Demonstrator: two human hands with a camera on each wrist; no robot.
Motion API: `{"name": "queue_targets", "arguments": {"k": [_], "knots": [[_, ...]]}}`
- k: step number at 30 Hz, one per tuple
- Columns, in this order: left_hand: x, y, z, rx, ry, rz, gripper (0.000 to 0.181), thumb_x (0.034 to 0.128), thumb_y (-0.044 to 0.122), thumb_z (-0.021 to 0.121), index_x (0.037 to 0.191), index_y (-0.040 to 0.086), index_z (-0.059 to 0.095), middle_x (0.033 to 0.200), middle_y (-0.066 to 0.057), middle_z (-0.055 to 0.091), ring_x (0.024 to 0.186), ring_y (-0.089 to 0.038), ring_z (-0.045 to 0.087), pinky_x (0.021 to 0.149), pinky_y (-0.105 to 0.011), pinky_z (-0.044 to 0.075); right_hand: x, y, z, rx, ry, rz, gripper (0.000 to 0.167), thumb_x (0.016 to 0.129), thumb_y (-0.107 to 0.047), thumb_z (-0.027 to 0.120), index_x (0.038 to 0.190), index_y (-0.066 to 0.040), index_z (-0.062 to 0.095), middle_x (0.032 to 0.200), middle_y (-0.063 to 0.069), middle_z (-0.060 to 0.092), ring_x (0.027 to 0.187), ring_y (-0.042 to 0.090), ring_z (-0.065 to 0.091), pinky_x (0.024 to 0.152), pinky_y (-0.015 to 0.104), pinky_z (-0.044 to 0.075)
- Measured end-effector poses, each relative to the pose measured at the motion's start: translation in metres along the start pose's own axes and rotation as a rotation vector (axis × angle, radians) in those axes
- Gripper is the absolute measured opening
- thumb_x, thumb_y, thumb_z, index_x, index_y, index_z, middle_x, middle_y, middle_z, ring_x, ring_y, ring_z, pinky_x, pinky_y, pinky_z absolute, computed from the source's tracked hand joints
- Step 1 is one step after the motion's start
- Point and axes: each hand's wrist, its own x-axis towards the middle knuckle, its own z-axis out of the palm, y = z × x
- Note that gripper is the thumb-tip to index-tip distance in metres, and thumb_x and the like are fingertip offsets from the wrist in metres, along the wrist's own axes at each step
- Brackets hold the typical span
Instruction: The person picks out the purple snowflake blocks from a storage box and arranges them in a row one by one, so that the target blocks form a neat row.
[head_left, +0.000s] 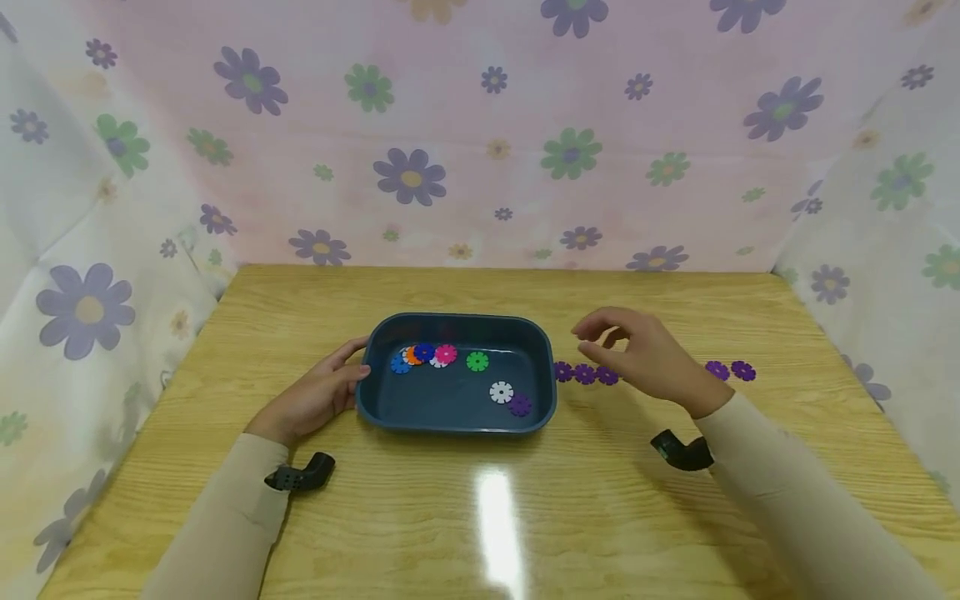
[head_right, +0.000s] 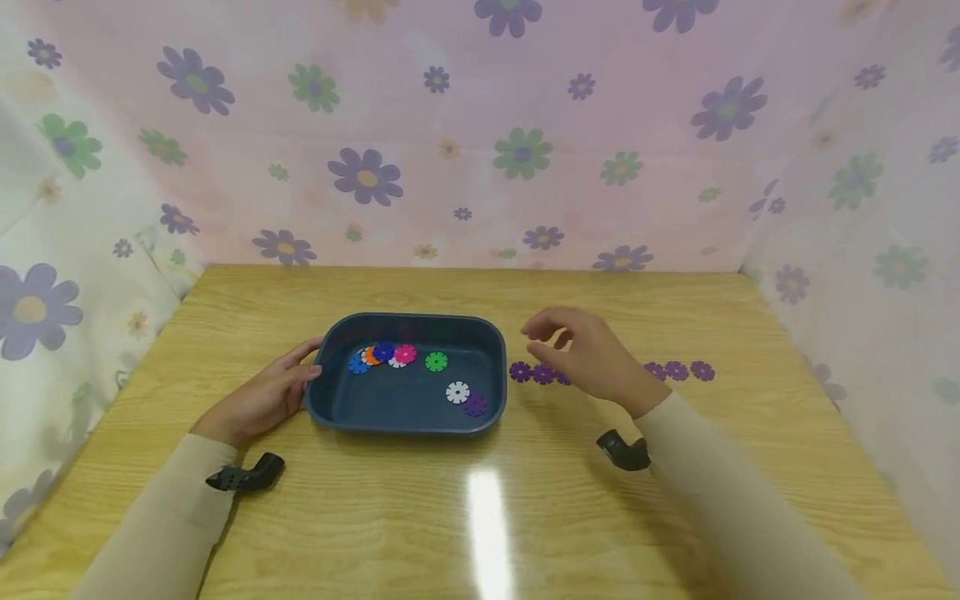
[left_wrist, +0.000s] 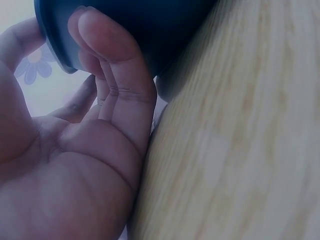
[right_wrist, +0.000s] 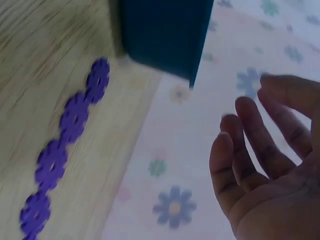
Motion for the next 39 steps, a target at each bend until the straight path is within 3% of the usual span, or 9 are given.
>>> {"name": "queue_targets", "arguments": {"k": [5,10,15,20,24,27,33,39], "knots": [[0.000,-0.001,-0.001,-0.005,0.001,-0.001,0.059,0.1083,0.021,0.044,0.158,0.010,0.013,0.113,-0.001,0.069,0.094,-0.012,0.071,0.083,-0.029,0.057,0.024,-0.021,0.020,0.009,-0.182,-0.132,0.021,0.092,-0.013,0.073,0.112,-0.014,0.071,0.112,0.001,0.071,0.100,0.018,0.064,0.087,0.040,0.054],[0.001,-0.002,0.000,-0.006,0.006,-0.004,0.059,0.1080,0.021,0.045,0.158,0.011,0.014,0.113,-0.002,0.069,0.094,-0.012,0.071,0.083,-0.030,0.057,0.042,-0.031,0.034,-0.010,-0.354,-0.173,0.025,0.091,-0.010,0.073,0.116,-0.012,0.069,0.115,0.006,0.070,0.107,0.024,0.066,0.092,0.045,0.054],[0.002,-0.003,0.002,-0.004,0.005,-0.011,0.060,0.1080,0.022,0.045,0.158,0.011,0.014,0.116,-0.003,0.068,0.095,-0.013,0.071,0.082,-0.030,0.057,0.053,-0.032,0.046,-0.089,-0.480,-0.181,0.028,0.089,-0.012,0.076,0.116,-0.011,0.068,0.115,0.003,0.069,0.109,0.020,0.064,0.096,0.042,0.054],[0.003,-0.003,0.001,0.000,-0.002,-0.003,0.059,0.1083,0.022,0.044,0.158,0.012,0.014,0.119,-0.003,0.067,0.097,-0.013,0.071,0.083,-0.031,0.057,0.059,-0.033,0.056,-0.180,-0.570,-0.192,0.028,0.087,-0.016,0.080,0.110,-0.016,0.065,0.106,-0.002,0.068,0.099,0.014,0.062,0.090,0.035,0.054],[0.003,-0.001,0.001,-0.004,-0.006,0.001,0.059,0.1085,0.022,0.044,0.158,0.012,0.014,0.117,-0.004,0.068,0.096,-0.014,0.071,0.082,-0.031,0.057,0.063,-0.036,0.062,-0.290,-0.630,-0.206,0.033,0.084,-0.022,0.082,0.109,-0.018,0.061,0.094,-0.005,0.065,0.085,0.011,0.058,0.080,0.031,0.049],[0.003,0.000,0.000,-0.005,-0.006,0.001,0.060,0.1085,0.022,0.044,0.159,0.012,0.013,0.116,-0.003,0.068,0.096,-0.013,0.071,0.081,-0.031,0.057,0.065,-0.038,0.064,-0.379,-0.653,-0.208,0.036,0.082,-0.026,0.085,0.107,-0.019,0.060,0.087,-0.008,0.064,0.078,0.007,0.055,0.081,0.034,0.043],[0.001,0.001,-0.001,-0.002,-0.001,-0.007,0.061,0.1084,0.023,0.044,0.159,0.012,0.012,0.116,-0.002,0.069,0.095,-0.013,0.071,0.080,-0.031,0.057,0.067,-0.048,0.067,-0.492,-0.690,-0.174,0.041,0.078,-0.027,0.088,0.104,-0.018,0.057,0.086,-0.008,0.066,0.079,0.006,0.054,0.083,0.039,0.036],[0.001,0.000,-0.002,-0.003,0.000,-0.006,0.061,0.1086,0.022,0.044,0.160,0.013,0.012,0.112,-0.002,0.071,0.094,-0.013,0.072,0.078,-0.031,0.057,0.069,-0.055,0.073,-0.518,-0.689,-0.142,0.040,0.077,-0.022,0.089,0.100,-0.018,0.057,0.088,-0.005,0.069,0.080,0.009,0.058,0.082,0.040,0.038]]}}
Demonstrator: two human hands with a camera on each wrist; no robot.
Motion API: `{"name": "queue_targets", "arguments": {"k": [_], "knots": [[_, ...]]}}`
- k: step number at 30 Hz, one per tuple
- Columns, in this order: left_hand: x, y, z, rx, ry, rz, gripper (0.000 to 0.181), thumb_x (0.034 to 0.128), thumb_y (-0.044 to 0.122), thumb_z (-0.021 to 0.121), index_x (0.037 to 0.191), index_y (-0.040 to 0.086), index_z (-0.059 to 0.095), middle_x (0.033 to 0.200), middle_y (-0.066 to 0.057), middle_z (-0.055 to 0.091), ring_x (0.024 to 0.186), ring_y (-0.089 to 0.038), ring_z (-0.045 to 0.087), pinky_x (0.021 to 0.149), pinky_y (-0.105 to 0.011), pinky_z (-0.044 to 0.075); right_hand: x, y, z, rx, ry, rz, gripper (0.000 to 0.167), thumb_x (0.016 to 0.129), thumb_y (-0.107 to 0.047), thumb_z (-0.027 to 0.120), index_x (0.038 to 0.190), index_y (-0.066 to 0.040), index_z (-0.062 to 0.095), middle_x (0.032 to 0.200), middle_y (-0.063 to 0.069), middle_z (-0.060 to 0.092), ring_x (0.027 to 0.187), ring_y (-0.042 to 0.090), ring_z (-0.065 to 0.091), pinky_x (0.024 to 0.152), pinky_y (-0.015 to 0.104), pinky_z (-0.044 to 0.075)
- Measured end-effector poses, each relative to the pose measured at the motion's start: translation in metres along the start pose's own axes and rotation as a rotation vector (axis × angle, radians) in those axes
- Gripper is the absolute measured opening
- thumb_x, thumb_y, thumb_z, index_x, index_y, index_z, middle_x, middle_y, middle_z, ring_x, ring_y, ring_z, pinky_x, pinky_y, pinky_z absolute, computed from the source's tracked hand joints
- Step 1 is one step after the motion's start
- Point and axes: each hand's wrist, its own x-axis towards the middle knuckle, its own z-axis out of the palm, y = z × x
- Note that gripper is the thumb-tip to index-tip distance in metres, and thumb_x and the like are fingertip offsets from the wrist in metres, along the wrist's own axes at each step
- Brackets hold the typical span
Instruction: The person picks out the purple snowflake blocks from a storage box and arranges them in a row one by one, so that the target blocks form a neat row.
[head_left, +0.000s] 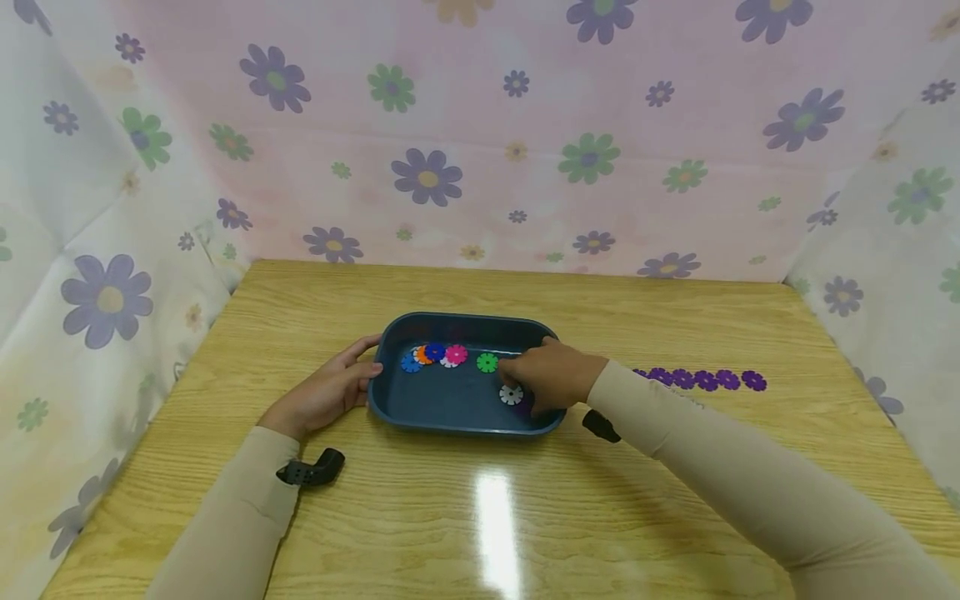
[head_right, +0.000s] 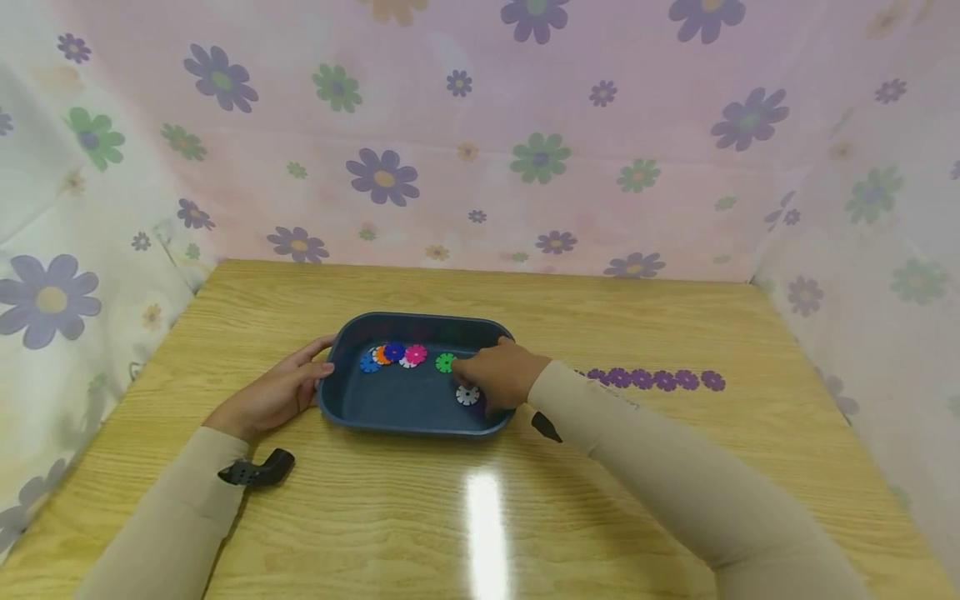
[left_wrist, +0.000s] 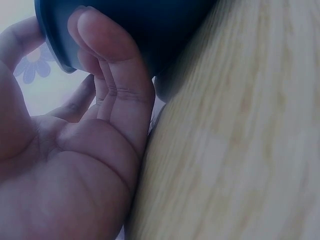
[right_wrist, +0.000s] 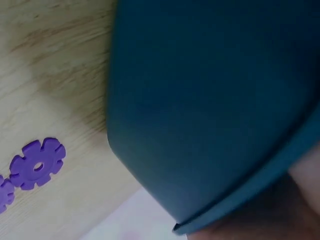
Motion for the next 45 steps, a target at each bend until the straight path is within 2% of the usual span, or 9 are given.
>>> {"name": "queue_targets", "arguments": {"k": [9,16,23,30,37,41,45], "knots": [[0.001,0.000,0.000,0.006,0.000,-0.002,0.063,0.1082,0.022,0.045,0.160,0.011,0.011,0.108,-0.003,0.073,0.092,-0.014,0.072,0.077,-0.030,0.057,0.002,-0.004,0.001,0.025,0.007,0.014,0.036,0.080,-0.020,0.086,0.104,-0.018,0.059,0.095,-0.004,0.071,0.085,0.011,0.059,0.092,0.046,0.046],[0.000,0.001,0.000,0.002,0.001,0.003,0.062,0.1084,0.021,0.044,0.160,0.011,0.011,0.108,-0.002,0.073,0.092,-0.014,0.072,0.076,-0.030,0.057,0.006,-0.005,0.003,0.124,0.001,-0.037,0.034,0.083,-0.014,0.082,0.109,-0.016,0.060,0.099,-0.004,0.067,0.081,0.011,0.056,0.078,0.030,0.051],[0.001,0.002,0.001,0.007,0.008,-0.004,0.061,0.1082,0.021,0.044,0.160,0.012,0.013,0.106,-0.001,0.074,0.093,-0.014,0.072,0.078,-0.030,0.057,0.006,-0.006,0.002,0.175,0.002,-0.059,0.031,0.085,-0.012,0.081,0.106,-0.016,0.059,0.093,-0.003,0.062,0.080,0.012,0.053,0.074,0.029,0.048],[0.000,0.001,0.001,-0.028,0.007,-0.019,0.063,0.1074,0.020,0.047,0.160,0.013,0.013,0.112,-0.002,0.072,0.095,-0.016,0.072,0.080,-0.032,0.058,0.010,0.002,0.006,0.269,0.018,-0.092,0.018,0.090,-0.013,0.076,0.097,-0.018,0.060,0.083,-0.006,0.058,0.074,0.008,0.051,0.068,0.025,0.046],[0.001,0.002,0.002,-0.011,0.010,-0.015,0.062,0.1074,0.023,0.047,0.159,0.014,0.015,0.112,-0.003,0.071,0.095,-0.015,0.072,0.081,-0.032,0.058,0.009,0.005,0.004,0.346,0.012,-0.108,0.011,0.093,-0.012,0.071,0.096,-0.018,0.062,0.080,-0.008,0.057,0.072,0.006,0.052,0.068,0.023,0.047],[0.000,0.001,0.001,-0.005,0.022,-0.011,0.060,0.1077,0.022,0.046,0.159,0.013,0.015,0.114,-0.004,0.069,0.096,-0.015,0.072,0.081,-0.032,0.058,0.008,0.005,0.003,0.402,0.040,-0.134,0.006,0.095,-0.011,0.068,0.098,-0.015,0.064,0.083,-0.007,0.059,0.074,0.007,0.052,0.070,0.023,0.048],[0.001,0.002,0.002,-0.002,0.019,-0.009,0.061,0.1077,0.023,0.046,0.159,0.012,0.015,0.115,-0.005,0.069,0.096,-0.015,0.072,0.081,-0.032,0.058,0.001,0.006,0.003,0.467,0.123,-0.129,0.006,0.097,-0.012,0.066,0.100,-0.016,0.064,0.086,-0.007,0.060,0.077,0.009,0.054,0.072,0.024,0.049]]}}
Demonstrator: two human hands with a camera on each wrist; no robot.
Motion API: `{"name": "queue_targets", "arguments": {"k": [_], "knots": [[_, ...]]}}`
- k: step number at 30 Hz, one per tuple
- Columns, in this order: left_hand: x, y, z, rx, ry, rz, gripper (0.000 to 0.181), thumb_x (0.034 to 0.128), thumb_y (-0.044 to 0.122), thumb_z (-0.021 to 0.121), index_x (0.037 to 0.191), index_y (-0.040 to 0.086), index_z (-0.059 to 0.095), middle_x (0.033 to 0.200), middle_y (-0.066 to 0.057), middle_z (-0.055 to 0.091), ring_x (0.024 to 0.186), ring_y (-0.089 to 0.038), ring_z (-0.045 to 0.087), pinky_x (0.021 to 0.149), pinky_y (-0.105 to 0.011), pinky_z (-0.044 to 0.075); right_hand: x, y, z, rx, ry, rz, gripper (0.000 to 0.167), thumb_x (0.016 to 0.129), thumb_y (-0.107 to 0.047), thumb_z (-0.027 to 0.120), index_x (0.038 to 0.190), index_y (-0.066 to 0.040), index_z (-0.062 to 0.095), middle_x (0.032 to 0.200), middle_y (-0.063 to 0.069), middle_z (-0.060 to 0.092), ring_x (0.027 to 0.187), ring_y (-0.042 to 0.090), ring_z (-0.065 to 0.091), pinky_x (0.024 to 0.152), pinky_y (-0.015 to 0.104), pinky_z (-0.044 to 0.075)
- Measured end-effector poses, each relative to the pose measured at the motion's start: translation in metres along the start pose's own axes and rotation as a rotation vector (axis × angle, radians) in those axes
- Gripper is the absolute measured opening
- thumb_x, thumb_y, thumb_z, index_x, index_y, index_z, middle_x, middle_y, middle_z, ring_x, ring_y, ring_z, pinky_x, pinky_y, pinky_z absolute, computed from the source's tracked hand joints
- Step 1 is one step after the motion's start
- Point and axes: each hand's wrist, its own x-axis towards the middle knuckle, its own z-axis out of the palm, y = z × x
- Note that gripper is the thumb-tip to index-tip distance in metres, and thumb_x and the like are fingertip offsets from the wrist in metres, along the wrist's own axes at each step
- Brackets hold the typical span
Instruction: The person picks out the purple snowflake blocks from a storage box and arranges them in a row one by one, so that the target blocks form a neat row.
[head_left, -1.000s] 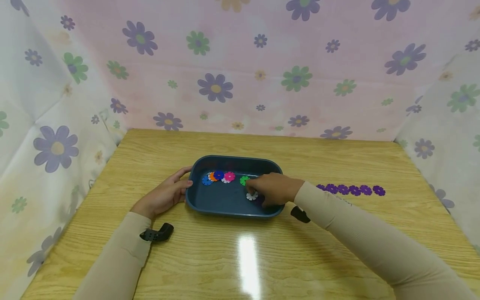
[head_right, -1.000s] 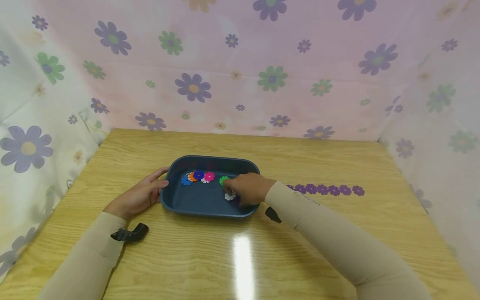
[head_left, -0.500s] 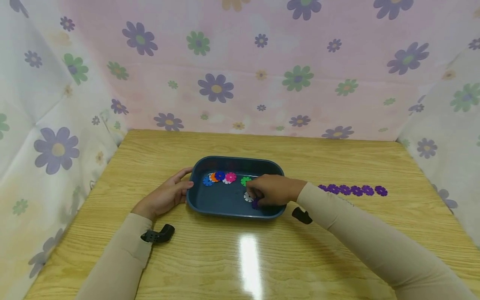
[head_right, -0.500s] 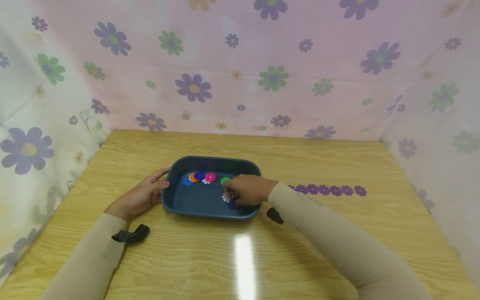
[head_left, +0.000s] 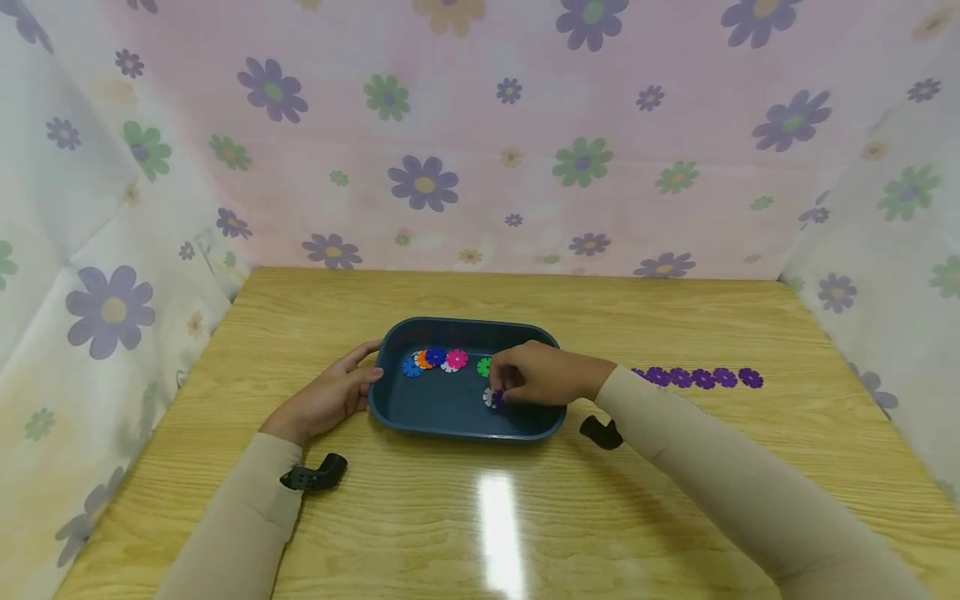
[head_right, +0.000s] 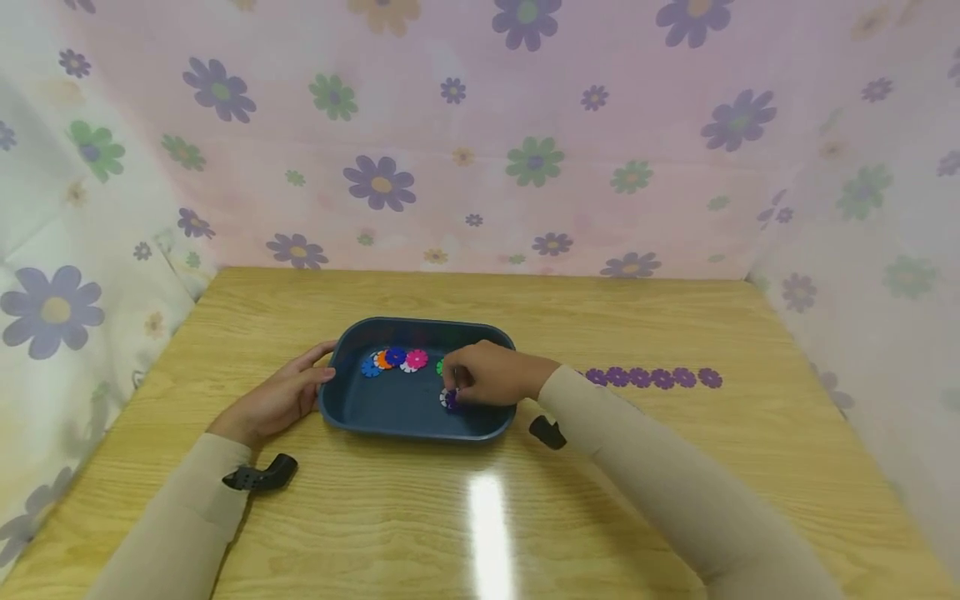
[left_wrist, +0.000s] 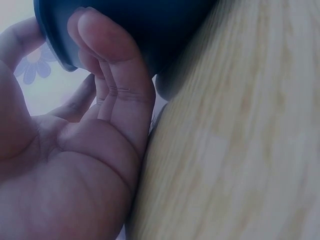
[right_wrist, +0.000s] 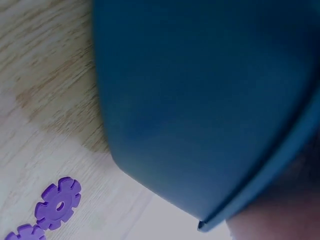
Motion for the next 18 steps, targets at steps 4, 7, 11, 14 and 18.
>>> {"name": "queue_targets", "arguments": {"k": [4,7,11,14,18], "knots": [[0.000,-0.001,0.001,-0.002,-0.001,0.001,0.062,0.1074,0.024,0.047,0.159,0.013,0.015,0.115,-0.006,0.068,0.096,-0.015,0.072,0.081,-0.031,0.058,-0.011,-0.004,0.000,0.048,0.139,-0.035,0.007,0.098,-0.013,0.066,0.101,-0.017,0.062,0.085,-0.005,0.059,0.076,0.011,0.055,0.070,0.025,0.050],[0.000,-0.001,0.001,-0.005,0.001,0.002,0.062,0.1073,0.023,0.047,0.159,0.013,0.015,0.113,-0.005,0.069,0.095,-0.014,0.072,0.081,-0.031,0.058,-0.023,-0.009,0.001,0.101,0.248,-0.050,0.007,0.098,-0.012,0.065,0.101,-0.017,0.061,0.086,-0.003,0.058,0.077,0.012,0.056,0.070,0.025,0.051],[0.000,-0.001,0.002,-0.003,-0.001,0.005,0.062,0.1072,0.023,0.047,0.159,0.013,0.014,0.110,-0.004,0.070,0.094,-0.014,0.072,0.081,-0.031,0.058,-0.045,-0.014,0.005,0.155,0.403,-0.021,0.009,0.097,-0.012,0.067,0.101,-0.017,0.060,0.089,-0.003,0.060,0.078,0.013,0.057,0.070,0.028,0.053],[0.000,-0.002,0.001,0.002,-0.004,0.003,0.063,0.1072,0.024,0.048,0.159,0.013,0.014,0.110,-0.003,0.070,0.095,-0.014,0.071,0.081,-0.031,0.058,-0.063,-0.014,0.009,0.158,0.532,0.013,0.011,0.096,-0.010,0.068,0.100,-0.017,0.060,0.091,-0.003,0.062,0.080,0.012,0.059,0.072,0.028,0.054],[0.000,-0.002,0.000,0.014,0.000,-0.003,0.063,0.1074,0.024,0.047,0.159,0.013,0.014,0.109,-0.003,0.070,0.094,-0.014,0.071,0.081,-0.031,0.057,-0.085,-0.007,0.012,0.163,0.667,0.040,0.012,0.095,-0.008,0.068,0.101,-0.015,0.060,0.095,-0.003,0.063,0.082,0.012,0.062,0.074,0.026,0.056]]}}
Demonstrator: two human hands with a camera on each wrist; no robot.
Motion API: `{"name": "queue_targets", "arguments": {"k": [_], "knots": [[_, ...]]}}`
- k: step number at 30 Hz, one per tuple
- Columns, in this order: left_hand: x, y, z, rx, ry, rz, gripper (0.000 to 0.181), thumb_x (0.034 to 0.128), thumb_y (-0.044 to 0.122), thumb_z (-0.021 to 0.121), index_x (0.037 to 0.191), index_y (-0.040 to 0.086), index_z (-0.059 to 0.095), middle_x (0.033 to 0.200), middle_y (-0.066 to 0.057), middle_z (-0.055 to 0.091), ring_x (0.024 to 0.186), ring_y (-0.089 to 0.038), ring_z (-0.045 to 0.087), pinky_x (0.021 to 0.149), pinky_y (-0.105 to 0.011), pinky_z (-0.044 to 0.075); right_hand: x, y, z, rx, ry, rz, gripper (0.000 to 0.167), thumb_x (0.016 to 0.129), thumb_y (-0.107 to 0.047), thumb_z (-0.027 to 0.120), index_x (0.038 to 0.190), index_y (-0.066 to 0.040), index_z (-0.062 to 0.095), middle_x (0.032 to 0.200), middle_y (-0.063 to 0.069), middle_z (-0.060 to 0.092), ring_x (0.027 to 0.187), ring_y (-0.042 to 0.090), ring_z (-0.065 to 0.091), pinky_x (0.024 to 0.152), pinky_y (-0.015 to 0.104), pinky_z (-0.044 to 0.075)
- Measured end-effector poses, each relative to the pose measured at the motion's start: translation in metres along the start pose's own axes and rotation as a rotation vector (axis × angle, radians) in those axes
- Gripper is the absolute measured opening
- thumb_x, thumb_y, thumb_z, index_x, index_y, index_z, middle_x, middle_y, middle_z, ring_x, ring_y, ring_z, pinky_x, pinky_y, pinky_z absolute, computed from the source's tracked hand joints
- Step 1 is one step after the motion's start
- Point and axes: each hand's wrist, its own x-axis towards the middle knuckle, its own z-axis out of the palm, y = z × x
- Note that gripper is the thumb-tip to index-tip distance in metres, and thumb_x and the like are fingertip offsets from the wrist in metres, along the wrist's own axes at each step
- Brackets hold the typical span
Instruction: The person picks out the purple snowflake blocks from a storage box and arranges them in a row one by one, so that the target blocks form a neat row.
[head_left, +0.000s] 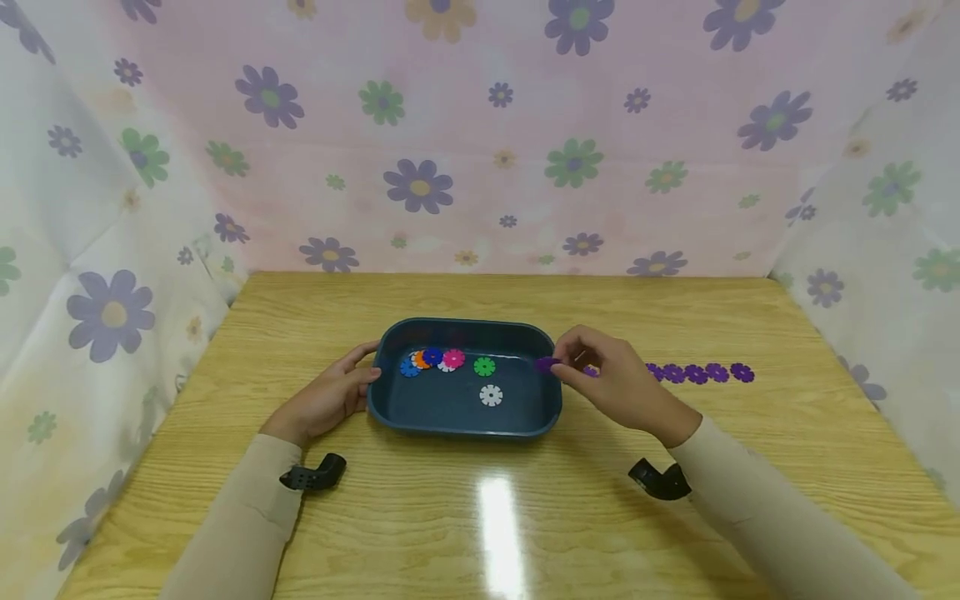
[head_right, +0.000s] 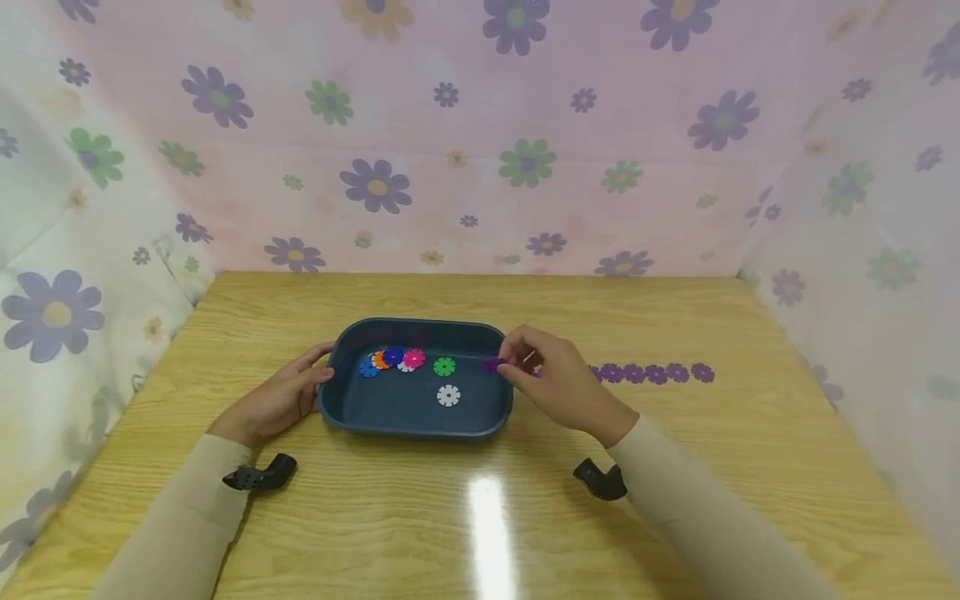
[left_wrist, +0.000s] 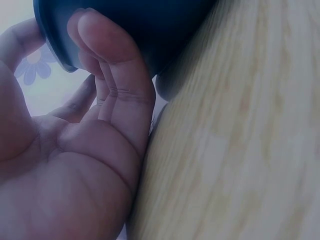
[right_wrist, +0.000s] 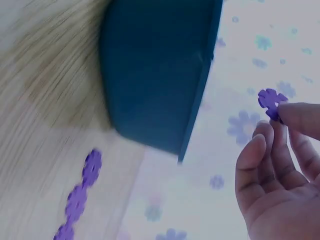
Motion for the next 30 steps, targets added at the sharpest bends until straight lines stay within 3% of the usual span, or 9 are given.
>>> {"name": "queue_targets", "arguments": {"k": [7,14,22,30], "knots": [[0.001,0.002,0.000,-0.012,-0.002,0.002,0.062,0.1072,0.023,0.047,0.159,0.012,0.015,0.106,-0.002,0.071,0.092,-0.013,0.072,0.080,-0.031,0.057,-0.025,0.020,-0.026,-0.005,0.129,0.079,0.005,0.099,-0.013,0.063,0.103,-0.013,0.060,0.094,0.001,0.060,0.078,0.012,0.061,0.068,0.023,0.051],[-0.002,0.004,0.003,-0.035,0.001,-0.005,0.063,0.1072,0.021,0.047,0.159,0.011,0.012,0.101,-0.001,0.071,0.089,-0.013,0.071,0.078,-0.030,0.057,-0.047,0.046,-0.059,-0.065,0.260,0.159,0.012,0.101,-0.019,0.062,0.106,-0.008,0.061,0.094,0.001,0.063,0.078,0.008,0.061,0.066,0.017,0.048],[-0.004,0.000,0.004,-0.023,0.013,-0.007,0.063,0.1071,0.022,0.048,0.159,0.012,0.013,0.108,-0.004,0.067,0.093,-0.013,0.070,0.081,-0.030,0.057,-0.069,0.081,-0.094,-0.064,0.376,0.306,0.020,0.101,-0.020,0.061,0.113,-0.005,0.059,0.098,-0.019,0.062,0.086,-0.005,0.061,0.073,0.007,0.047],[-0.004,0.003,0.002,-0.020,0.001,-0.015,0.064,0.1073,0.023,0.047,0.159,0.012,0.012,0.109,-0.003,0.067,0.093,-0.013,0.070,0.082,-0.030,0.057,-0.089,0.115,-0.115,-0.006,0.452,0.471,0.024,0.101,-0.031,0.060,0.113,-0.010,0.060,0.093,-0.022,0.063,0.082,-0.007,0.061,0.066,0.011,0.049]]}}
